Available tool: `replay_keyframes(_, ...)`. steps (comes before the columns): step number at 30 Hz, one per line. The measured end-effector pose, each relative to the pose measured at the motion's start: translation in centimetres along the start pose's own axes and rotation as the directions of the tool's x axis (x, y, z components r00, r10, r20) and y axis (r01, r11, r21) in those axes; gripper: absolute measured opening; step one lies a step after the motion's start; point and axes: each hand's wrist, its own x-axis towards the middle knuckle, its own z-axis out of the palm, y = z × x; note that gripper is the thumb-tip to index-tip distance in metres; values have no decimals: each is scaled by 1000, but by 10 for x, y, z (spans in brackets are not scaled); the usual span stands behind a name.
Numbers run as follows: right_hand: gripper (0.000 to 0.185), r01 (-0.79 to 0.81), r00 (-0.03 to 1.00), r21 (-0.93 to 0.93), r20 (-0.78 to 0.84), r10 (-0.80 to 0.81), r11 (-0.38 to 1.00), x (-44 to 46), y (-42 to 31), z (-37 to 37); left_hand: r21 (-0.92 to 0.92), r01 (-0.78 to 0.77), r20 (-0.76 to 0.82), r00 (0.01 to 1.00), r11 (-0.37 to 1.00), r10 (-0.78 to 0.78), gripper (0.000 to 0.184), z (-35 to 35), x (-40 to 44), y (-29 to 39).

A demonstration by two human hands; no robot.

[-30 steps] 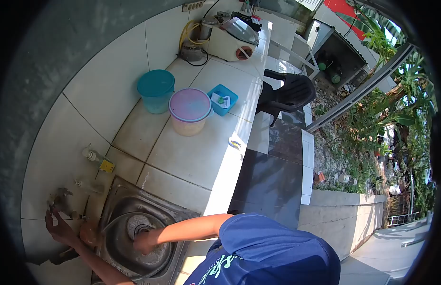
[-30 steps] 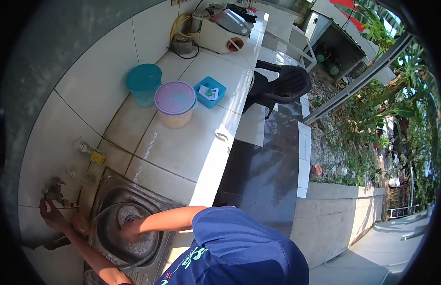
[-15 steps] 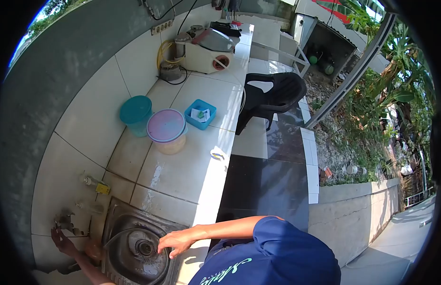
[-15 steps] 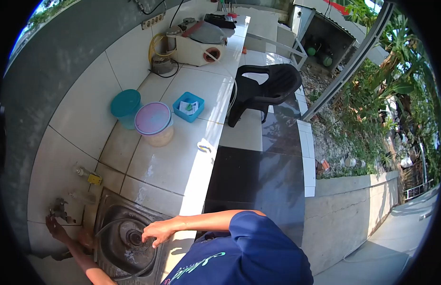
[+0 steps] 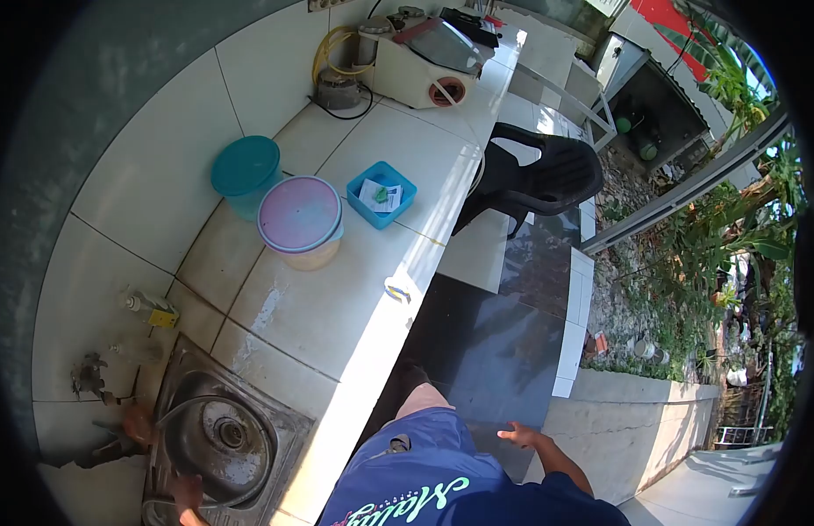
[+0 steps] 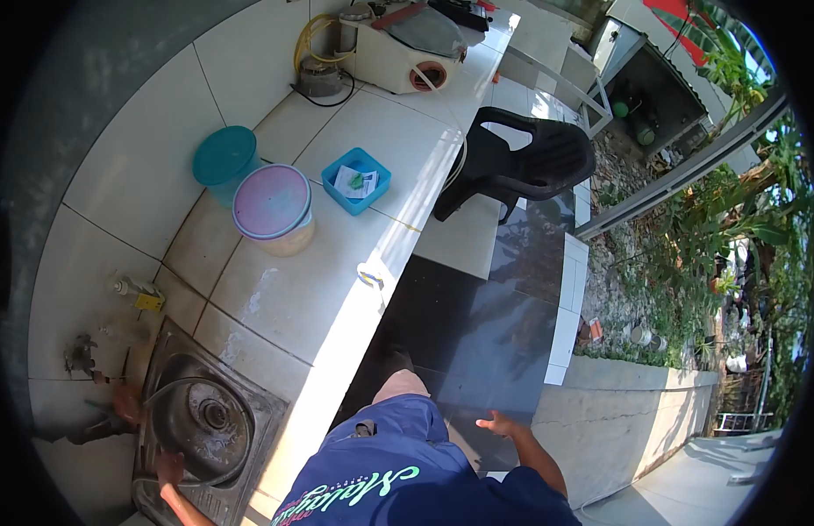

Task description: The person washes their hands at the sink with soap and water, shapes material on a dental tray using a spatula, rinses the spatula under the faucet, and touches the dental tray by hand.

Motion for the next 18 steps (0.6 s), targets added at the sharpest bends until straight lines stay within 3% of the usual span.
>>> replay_keyframes(1,52,-89,982,494,-99,158,865,-6,-33,-10,167,19,2,1000,986,-20,63,18,-23,3)
replay_keyframes(3,50,110,955,-33,-275,-115,993,33,-57,-54,474,46,4,999,879,-54,63,55,-51,8)
replay_keyframes(5,46,185,844,-565,-327,-425,804,52,-112,-106,653,-83,-43,988,753,146,58,73,-43,7)
replay_keyframes(7,45,370,851,-419,-204,-483,829,83,-167,-173,717,-443,156,855,538,495,52,126,-47,-3)
replay_keyframes(9,39,464,777,-399,-246,-579,791,68,-235,-237,555,-265,-1,948,788,319,45,218,-75,6)
replay_keyframes(10,37,508,737,-415,-245,-630,755,72,-252,-266,639,-90,-55,985,764,162,44,272,-91,21)
replay_keyframes(11,35,551,688,-428,-252,-680,716,77,-272,-299,630,-210,84,975,747,204,44,287,-87,2)
replay_keyframes(13,33,614,741,-179,-203,-640,768,44,-310,-357,794,-247,218,969,555,118,44,380,-131,12)
replay_keyframes(15,30,669,735,15,-161,-659,743,26,-321,-407,750,-170,272,960,639,-64,45,405,-166,5)
replay_keyframes(16,30,670,735,11,-144,-662,742,15,-321,-431,693,-61,208,971,718,-119,43,406,-184,3)
replay_keyframes(17,30,680,721,311,-120,-683,663,4,-312,-449,621,54,148,972,782,-184,42,401,-208,-2)
replay_keyframes(18,31,612,708,585,-103,-699,533,0,-300,-462,414,131,116,974,901,-195,43,381,-230,-19)
